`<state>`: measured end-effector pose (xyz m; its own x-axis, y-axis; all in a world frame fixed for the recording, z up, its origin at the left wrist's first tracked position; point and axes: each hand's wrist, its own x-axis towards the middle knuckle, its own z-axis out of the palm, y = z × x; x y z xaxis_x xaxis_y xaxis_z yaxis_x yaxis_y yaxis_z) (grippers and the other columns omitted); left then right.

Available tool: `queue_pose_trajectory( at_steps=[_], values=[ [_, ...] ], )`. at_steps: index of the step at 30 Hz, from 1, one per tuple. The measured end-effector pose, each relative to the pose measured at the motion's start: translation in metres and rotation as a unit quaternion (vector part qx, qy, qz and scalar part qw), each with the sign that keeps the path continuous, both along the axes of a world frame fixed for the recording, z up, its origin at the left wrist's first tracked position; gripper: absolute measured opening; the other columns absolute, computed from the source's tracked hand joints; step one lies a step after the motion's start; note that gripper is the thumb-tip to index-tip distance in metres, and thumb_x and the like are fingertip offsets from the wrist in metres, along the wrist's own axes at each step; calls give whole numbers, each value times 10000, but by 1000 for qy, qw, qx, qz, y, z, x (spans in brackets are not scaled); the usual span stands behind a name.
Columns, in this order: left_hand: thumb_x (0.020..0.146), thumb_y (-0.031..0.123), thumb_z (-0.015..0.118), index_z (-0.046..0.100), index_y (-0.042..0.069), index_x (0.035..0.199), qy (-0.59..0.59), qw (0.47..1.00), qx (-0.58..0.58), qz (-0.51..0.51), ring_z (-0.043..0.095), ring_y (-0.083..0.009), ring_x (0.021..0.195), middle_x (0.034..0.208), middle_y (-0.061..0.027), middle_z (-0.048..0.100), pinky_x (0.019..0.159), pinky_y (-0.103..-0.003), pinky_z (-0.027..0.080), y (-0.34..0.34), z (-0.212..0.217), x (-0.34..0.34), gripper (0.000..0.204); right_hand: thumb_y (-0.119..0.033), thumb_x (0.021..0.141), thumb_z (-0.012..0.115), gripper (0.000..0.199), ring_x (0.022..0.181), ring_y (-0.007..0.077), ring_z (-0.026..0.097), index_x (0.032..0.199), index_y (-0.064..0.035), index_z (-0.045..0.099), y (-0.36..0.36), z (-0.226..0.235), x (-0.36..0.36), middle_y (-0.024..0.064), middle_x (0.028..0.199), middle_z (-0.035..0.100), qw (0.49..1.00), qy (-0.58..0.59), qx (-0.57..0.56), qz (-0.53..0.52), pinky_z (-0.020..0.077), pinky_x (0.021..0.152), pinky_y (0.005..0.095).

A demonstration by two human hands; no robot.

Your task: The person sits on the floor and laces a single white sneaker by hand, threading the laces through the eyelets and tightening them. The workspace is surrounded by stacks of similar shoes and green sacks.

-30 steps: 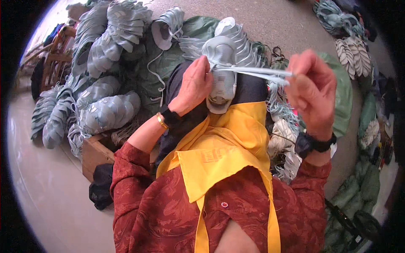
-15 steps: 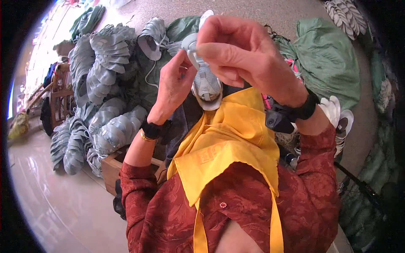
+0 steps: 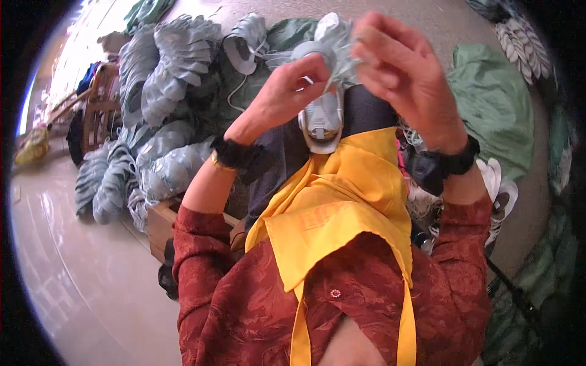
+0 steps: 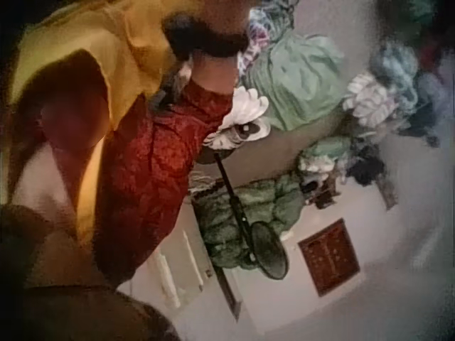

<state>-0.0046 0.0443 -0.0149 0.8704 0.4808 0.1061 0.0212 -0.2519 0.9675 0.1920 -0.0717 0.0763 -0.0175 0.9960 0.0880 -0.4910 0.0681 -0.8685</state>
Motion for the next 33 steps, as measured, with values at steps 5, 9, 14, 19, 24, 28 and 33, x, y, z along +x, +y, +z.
queue_pose_trajectory(
  at_steps=[5,9,14,19,24,28,33],
  values=[
    [1011,55,620,582,18,1016,19,1000,-3,16,638,-94,986,973,-3,627,871,-262,527,4,-3,-7,54,-174,1030,611,170,611,42,449,1094,-23,654,-5,-3,14,12,862,627,1000,15,1,-17,376,535,188],
    [1033,135,617,595,39,1018,-27,998,-34,45,579,-48,861,934,9,652,749,-225,482,10,-13,-14,100,-194,1046,594,196,685,65,476,1148,-33,635,-18,-7,32,34,953,641,996,-4,-10,-84,406,597,192],
    [1041,171,611,591,52,983,-85,977,-178,78,574,-60,815,944,-7,687,747,-232,492,10,-29,-29,134,-217,1058,579,197,719,93,518,1161,-54,622,-38,-26,55,32,902,621,985,-25,-77,-153,437,639,219],
    [1039,164,610,580,56,974,-94,965,-221,106,567,-71,789,902,-7,658,739,-232,487,9,-36,-45,129,-201,1053,592,115,669,75,503,1040,-90,563,-68,-63,71,1,822,572,939,-221,-168,-203,408,581,216],
    [1049,186,593,568,69,968,-120,955,-229,143,526,-70,765,874,5,586,685,-218,454,14,-42,-83,144,-195,1049,600,112,604,61,460,1024,-97,553,-109,-96,109,-15,760,535,914,-247,-239,-215,355,526,200],
    [1060,197,569,571,91,979,-103,928,-282,221,518,-66,758,879,11,575,669,-209,442,21,-40,-142,134,-188,1048,597,117,577,50,409,997,-98,542,-129,-102,121,-34,727,478,902,-222,-285,-236,322,497,200],
    [1047,140,536,549,111,966,-76,887,-346,298,462,-57,672,841,26,542,589,-203,390,50,-47,-248,87,-161,1041,592,140,567,48,376,936,-97,526,-180,-120,200,-39,719,447,888,-128,-299,-326,303,483,210]
  ],
)
